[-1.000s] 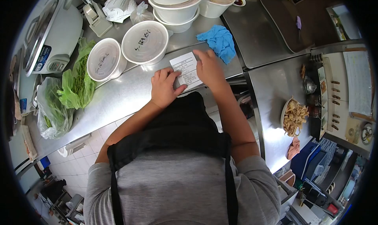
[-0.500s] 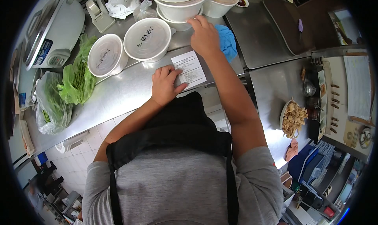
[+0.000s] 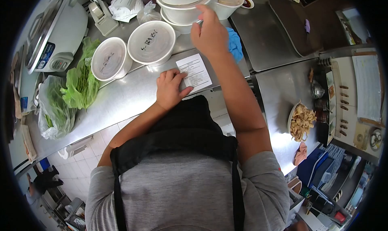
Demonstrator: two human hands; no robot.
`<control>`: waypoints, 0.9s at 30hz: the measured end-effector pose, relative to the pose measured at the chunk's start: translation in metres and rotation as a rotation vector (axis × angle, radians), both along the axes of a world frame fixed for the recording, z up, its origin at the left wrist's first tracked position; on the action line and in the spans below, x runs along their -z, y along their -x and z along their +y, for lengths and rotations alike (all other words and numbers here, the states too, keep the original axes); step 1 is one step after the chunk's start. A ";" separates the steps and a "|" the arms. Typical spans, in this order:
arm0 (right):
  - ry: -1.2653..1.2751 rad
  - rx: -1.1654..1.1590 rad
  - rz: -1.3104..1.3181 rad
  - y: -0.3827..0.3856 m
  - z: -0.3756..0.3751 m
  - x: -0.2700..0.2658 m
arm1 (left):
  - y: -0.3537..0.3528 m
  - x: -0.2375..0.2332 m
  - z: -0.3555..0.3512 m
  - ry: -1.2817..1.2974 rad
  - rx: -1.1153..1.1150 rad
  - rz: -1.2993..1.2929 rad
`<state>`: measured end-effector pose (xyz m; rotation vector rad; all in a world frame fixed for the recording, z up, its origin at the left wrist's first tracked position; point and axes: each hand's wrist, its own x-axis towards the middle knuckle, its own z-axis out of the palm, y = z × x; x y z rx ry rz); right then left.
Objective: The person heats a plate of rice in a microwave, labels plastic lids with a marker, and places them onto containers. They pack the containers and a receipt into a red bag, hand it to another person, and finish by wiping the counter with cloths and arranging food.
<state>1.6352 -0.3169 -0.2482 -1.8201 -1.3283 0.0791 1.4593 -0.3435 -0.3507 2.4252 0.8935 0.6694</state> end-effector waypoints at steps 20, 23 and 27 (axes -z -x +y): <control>0.288 0.297 -0.005 -0.089 0.026 0.050 | 0.002 0.000 0.000 0.001 0.004 -0.002; 0.214 0.138 -0.040 -0.059 -0.010 0.045 | -0.001 0.001 0.002 -0.005 -0.007 -0.020; 0.227 -0.271 -0.301 -0.006 -0.091 0.082 | -0.001 0.000 0.003 0.022 0.004 0.001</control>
